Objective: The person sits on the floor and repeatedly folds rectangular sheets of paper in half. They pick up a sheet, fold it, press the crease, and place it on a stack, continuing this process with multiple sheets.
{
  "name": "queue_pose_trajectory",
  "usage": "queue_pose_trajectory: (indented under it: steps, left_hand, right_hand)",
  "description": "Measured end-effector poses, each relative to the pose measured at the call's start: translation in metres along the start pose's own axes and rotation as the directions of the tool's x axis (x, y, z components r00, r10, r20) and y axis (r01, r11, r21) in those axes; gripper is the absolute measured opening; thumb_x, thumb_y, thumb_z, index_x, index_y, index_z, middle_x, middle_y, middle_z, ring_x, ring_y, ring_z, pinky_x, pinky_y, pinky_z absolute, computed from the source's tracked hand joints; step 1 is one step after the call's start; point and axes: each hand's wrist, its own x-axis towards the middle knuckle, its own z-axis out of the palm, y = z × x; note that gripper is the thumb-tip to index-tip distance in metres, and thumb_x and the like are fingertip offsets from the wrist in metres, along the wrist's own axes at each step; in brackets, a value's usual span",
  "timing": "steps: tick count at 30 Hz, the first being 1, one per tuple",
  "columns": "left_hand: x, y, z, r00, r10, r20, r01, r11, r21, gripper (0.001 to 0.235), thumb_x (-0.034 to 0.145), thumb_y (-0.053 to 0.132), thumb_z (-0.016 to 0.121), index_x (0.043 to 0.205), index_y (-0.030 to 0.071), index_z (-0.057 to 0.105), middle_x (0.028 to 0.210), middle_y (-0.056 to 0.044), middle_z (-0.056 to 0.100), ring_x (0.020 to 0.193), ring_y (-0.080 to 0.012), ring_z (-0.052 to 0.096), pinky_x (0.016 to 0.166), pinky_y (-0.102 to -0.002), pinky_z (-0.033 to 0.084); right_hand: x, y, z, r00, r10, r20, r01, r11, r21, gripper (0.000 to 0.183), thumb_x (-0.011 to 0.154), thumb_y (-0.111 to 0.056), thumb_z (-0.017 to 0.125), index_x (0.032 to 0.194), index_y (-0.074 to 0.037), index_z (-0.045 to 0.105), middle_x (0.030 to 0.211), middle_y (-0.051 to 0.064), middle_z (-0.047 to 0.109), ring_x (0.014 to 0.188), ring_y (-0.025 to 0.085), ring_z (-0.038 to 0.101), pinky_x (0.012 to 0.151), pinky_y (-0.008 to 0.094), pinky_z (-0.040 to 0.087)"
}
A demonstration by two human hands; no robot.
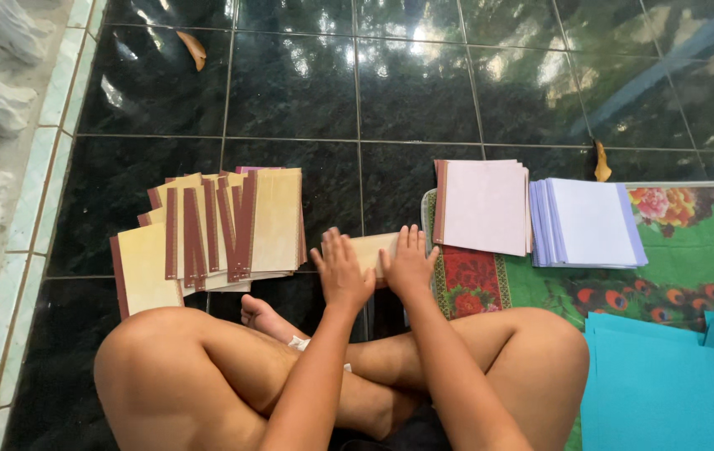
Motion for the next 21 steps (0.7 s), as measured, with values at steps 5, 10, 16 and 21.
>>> queue_pose_trajectory:
  steps: [5,10,16,21]
  left_hand:
    - [0.003,0.000,0.011,0.941,0.227,0.252,-0.229,0.973,-0.022,0.082,0.089,0.039,0.058,0.159,0.006,0.031,0.171,-0.016,0.018,0.158,-0.0346,0.015,0.122,-0.064,0.020]
    - [0.000,-0.012,-0.023,0.887,-0.054,0.459,0.016,0.996,0.085,0.094,0.089,0.062,0.055,0.165,0.021,0.016,0.174,-0.007,-0.004,0.160,-0.0289,-0.004,0.124,-0.069,0.001]
    - [0.000,-0.025,0.013,0.964,-0.251,0.092,0.252,0.968,0.007,0.095,0.082,0.038,0.078,0.159,0.010,0.031,0.166,-0.029,0.017,0.156,-0.0431,0.017,0.122,-0.061,0.022]
    - [0.007,-0.023,0.021,0.970,-0.237,-0.052,0.234,0.970,-0.058,0.084,0.083,0.017,0.077,0.156,0.012,0.036,0.162,-0.025,0.028,0.151,-0.0448,0.025,0.119,-0.056,0.031]
  right_hand:
    - [-0.003,-0.003,-0.014,0.997,0.055,0.045,-0.058,0.995,0.080,0.075,0.094,-0.057,0.055,0.158,-0.022,0.039,0.167,0.012,0.034,0.153,0.029,0.035,0.114,0.069,0.031]
    - [0.002,-0.007,-0.016,0.999,-0.053,0.009,0.052,0.993,0.105,0.051,0.093,-0.039,0.063,0.144,-0.037,0.055,0.168,0.009,0.032,0.151,0.032,0.039,0.113,0.068,0.032]
    - [0.001,0.000,-0.006,0.989,-0.128,-0.070,0.131,0.991,0.040,0.044,0.083,-0.040,0.071,0.127,-0.039,0.067,0.131,-0.003,0.062,0.124,0.025,0.062,0.103,0.053,0.046]
    - [-0.001,0.009,0.004,0.995,-0.010,0.100,0.000,0.995,0.096,0.052,0.080,-0.054,0.076,0.128,-0.038,0.063,0.113,0.001,0.065,0.108,0.029,0.069,0.088,0.049,0.055]
